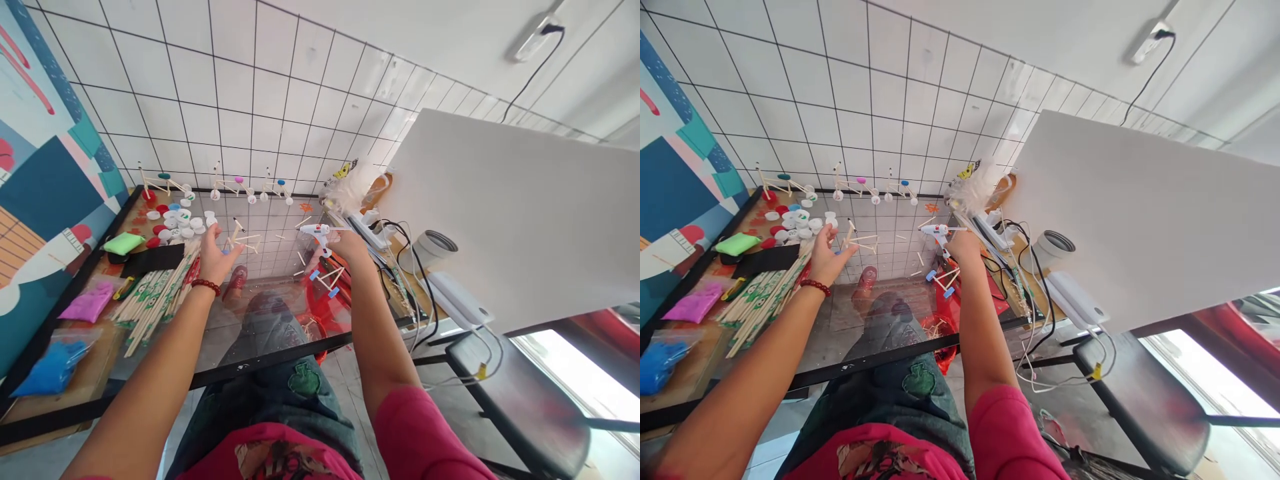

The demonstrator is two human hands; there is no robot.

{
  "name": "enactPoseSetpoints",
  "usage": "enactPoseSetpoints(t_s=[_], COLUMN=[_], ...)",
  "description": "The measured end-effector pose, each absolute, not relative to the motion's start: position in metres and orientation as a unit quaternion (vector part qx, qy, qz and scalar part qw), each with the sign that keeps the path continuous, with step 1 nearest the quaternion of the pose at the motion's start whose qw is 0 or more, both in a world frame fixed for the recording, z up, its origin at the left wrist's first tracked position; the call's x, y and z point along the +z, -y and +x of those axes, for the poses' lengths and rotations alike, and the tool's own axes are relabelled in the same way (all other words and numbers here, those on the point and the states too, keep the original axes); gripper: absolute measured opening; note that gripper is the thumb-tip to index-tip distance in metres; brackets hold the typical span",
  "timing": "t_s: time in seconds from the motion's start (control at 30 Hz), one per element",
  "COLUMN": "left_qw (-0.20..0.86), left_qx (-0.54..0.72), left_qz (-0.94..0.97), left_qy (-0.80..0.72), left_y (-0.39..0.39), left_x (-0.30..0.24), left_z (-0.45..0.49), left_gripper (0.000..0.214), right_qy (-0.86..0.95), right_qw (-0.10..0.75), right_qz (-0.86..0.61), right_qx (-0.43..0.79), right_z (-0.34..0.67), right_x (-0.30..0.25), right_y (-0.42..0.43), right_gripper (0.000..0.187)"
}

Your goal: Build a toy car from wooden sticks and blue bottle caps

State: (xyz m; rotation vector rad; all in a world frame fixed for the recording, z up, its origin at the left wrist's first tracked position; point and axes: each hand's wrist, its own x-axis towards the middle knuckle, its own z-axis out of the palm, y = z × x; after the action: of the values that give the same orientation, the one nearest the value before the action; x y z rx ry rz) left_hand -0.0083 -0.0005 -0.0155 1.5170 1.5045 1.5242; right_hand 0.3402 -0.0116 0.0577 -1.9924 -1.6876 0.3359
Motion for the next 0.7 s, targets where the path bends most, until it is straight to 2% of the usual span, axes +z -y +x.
enactPoseSetpoints(t_s=[0.23,0.4,0.5,0.63,0.7], left_qw=[0.279,0.302,0.313,0.317,0.346], left_qx=[0.492,0.486,0.485,0.474,0.496], left_qz=[0.604,0.611,0.602,0.597,0.570], left_qy=[-0.562,-0.547,-0.552,-0.565,-0.556], left_y=[-0.006,-0.011,-0.011,-0.008,-0.006], left_x=[-0.009,-0.014,-0.015,-0.011,-0.007], left_z=[-0.003,-0.002,-0.003,-0.002,0.001], left_gripper=[0.089,0.089,0.076,0.041,0.032], right_qy=[0.569,0.575,0.578,0.581,0.585], right_qw=[0.089,0.055,0.063,0.089,0.104], right_qz=[-0.809,-0.805,-0.800,-0.793,-0.786], right_qx=[0.115,0.137,0.146,0.162,0.171], right_z=[0.332,0.324,0.322,0.321,0.320], right_x=[0.064,0.066,0.063,0.058,0.058], right_y=[0.000,-0.010,-0.014,-0.019,-0.021], right_gripper=[0.026,0.019,0.021,0.026,0.026])
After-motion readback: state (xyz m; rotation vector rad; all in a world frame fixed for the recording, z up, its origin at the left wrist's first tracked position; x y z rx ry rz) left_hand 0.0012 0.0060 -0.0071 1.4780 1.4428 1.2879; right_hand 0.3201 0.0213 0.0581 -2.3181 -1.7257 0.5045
